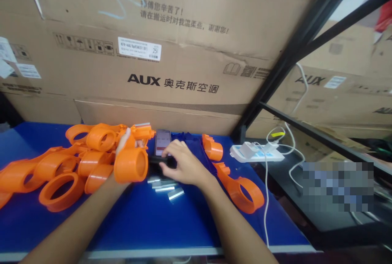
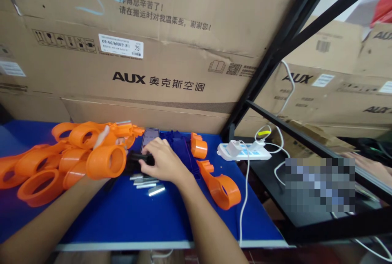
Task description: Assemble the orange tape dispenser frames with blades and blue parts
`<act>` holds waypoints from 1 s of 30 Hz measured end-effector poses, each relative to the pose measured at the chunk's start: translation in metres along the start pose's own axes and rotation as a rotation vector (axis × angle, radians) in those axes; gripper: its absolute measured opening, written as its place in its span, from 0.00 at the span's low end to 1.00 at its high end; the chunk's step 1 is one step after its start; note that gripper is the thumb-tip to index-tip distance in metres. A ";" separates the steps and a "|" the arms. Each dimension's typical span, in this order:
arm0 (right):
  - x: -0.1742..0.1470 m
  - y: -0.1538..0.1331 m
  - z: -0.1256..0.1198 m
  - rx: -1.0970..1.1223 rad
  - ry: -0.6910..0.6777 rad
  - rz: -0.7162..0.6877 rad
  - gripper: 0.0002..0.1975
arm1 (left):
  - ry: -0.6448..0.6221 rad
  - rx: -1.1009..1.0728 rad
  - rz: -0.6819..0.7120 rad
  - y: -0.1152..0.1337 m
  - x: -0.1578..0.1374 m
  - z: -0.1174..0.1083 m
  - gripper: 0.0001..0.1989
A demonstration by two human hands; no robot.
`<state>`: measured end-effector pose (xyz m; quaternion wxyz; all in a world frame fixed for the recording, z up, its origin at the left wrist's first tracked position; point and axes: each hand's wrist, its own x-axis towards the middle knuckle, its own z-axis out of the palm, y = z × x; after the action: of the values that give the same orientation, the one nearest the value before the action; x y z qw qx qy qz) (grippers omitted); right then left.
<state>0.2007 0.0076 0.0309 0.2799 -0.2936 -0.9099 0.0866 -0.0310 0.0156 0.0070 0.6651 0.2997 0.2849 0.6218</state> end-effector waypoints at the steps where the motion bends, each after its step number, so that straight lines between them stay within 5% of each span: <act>1: -0.001 0.003 -0.004 0.001 0.072 0.023 0.06 | 0.023 0.022 0.000 -0.002 -0.001 0.001 0.28; 5: -0.004 0.012 -0.012 0.044 0.391 0.122 0.05 | 0.038 0.152 -0.073 -0.018 -0.013 0.011 0.30; 8: -0.005 0.014 -0.014 0.081 0.501 0.141 0.07 | 0.081 0.289 -0.028 -0.033 -0.021 0.020 0.30; 16: -0.006 0.015 -0.013 0.013 0.427 0.013 0.10 | 0.024 0.444 0.147 -0.050 -0.023 0.021 0.21; 30: -0.004 0.006 -0.010 0.017 0.333 -0.025 0.01 | -0.082 0.468 0.089 -0.053 -0.024 0.022 0.19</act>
<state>0.2116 0.0102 0.0356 0.4305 -0.2902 -0.8537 0.0411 0.0192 -0.0120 -0.0184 0.5603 0.4829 0.3806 0.5550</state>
